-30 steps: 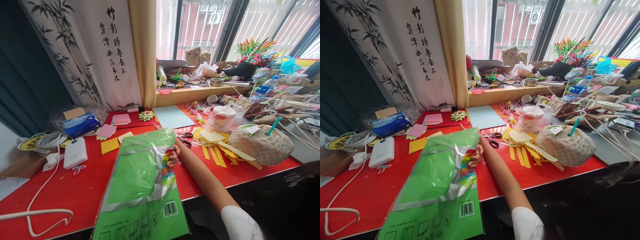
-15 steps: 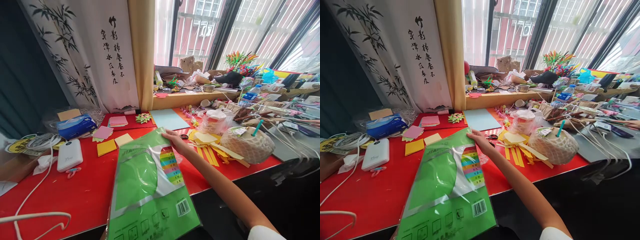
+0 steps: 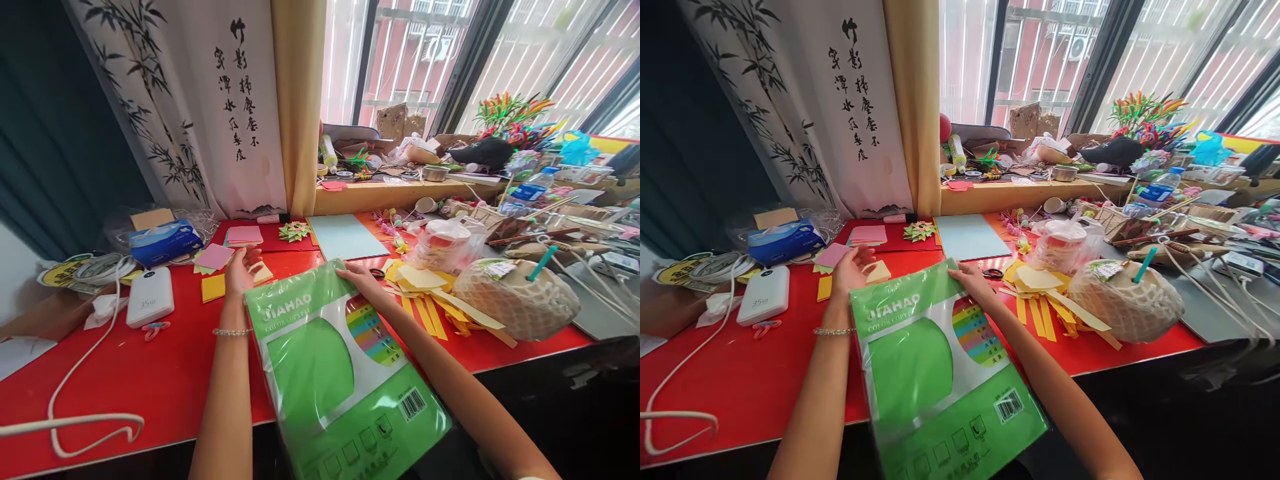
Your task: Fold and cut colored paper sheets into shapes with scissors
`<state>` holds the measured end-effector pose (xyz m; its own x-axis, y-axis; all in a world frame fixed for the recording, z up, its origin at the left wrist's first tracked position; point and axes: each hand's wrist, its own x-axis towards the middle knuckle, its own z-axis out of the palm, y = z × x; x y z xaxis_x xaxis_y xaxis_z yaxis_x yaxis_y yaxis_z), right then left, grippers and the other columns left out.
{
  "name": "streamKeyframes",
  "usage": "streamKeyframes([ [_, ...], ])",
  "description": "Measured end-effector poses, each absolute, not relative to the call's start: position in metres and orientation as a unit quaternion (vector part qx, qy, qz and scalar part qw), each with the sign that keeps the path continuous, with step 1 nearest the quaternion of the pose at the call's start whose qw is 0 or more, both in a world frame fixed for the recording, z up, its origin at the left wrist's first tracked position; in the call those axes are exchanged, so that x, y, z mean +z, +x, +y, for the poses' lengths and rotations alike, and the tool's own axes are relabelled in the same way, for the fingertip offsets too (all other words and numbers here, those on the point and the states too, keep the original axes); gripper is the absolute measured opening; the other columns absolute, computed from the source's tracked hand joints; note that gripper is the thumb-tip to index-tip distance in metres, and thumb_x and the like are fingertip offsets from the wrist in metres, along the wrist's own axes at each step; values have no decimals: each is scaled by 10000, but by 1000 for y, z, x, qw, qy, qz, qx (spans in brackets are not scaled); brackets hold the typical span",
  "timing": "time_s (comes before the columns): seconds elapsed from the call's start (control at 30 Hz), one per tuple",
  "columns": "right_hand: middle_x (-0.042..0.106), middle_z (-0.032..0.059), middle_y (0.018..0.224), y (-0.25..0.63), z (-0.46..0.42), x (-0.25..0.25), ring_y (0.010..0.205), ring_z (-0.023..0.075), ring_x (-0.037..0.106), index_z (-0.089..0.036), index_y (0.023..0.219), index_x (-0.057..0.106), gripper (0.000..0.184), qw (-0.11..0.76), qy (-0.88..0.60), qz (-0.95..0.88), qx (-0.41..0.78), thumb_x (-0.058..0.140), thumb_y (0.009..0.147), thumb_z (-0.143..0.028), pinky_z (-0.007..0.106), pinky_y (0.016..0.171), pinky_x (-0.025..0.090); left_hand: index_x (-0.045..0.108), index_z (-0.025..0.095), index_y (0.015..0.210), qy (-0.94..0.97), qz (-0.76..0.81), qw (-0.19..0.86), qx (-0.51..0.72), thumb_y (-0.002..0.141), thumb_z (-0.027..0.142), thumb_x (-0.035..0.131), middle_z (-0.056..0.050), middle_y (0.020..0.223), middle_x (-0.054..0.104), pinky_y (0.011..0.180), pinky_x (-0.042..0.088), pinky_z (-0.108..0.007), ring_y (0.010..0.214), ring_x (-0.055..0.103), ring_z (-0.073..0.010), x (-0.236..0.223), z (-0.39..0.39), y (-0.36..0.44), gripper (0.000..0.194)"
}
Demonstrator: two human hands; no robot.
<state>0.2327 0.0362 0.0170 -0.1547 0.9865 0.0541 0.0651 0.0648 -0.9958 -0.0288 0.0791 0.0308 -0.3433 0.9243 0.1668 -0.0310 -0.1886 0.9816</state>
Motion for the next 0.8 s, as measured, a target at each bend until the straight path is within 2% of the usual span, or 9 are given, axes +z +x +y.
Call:
streamKeyframes([
  [0.07,664,18,779,229,36,16,698,165,601,-171,840,637,216,438,-456,-595,497,571,737,-349,264,641,453,602,159,932,455,543,334,622,839,281,504,-57,914,610,821,445,-388,913,563,-208,31,73,-35,182],
  [0.17,674,44,839,228,40,9,748,186,613,-163,868,638,228,399,-476,-641,452,535,767,-339,285,671,460,630,172,828,538,595,209,559,778,192,535,-100,977,609,903,362,-417,1106,448,-293,33,57,-28,109],
  [0.27,668,55,870,225,43,-2,777,193,601,-159,854,630,220,369,-479,-707,366,510,784,-329,294,688,451,632,120,911,682,645,-56,339,825,151,421,-174,970,600,851,350,-477,1054,454,-345,30,42,0,231],
  [0.33,660,53,859,222,44,-8,784,195,590,-159,851,621,214,362,-469,-729,344,501,787,-324,298,700,442,591,131,1060,752,590,-126,265,882,200,360,-158,986,597,812,375,-446,968,499,-304,25,35,25,299],
  [0.4,652,48,861,218,44,-12,812,196,582,-157,853,617,197,362,-461,-735,340,493,782,-292,302,731,432,539,196,1154,832,482,-129,240,916,269,336,-109,1096,569,809,395,-376,994,501,-250,18,33,46,321],
  [0.47,646,43,871,216,44,-13,845,195,575,-156,866,614,190,364,-453,-741,338,473,771,-240,300,759,424,532,234,1150,871,421,-115,225,926,317,326,-75,1111,553,805,402,-329,1000,500,-214,11,34,59,315],
  [0.63,635,29,872,216,45,-14,853,185,564,-158,878,601,194,358,-435,-751,345,464,761,-229,289,770,422,535,228,1095,860,438,-111,239,927,346,323,-69,973,532,765,407,-301,895,513,-188,0,38,63,295],
  [0.8,607,19,847,217,44,-15,832,179,542,-161,838,568,146,359,-423,-759,341,517,729,-245,286,758,418,513,179,997,854,444,-97,253,905,386,383,-64,942,551,771,409,-291,878,517,-182,-5,40,63,261],
])
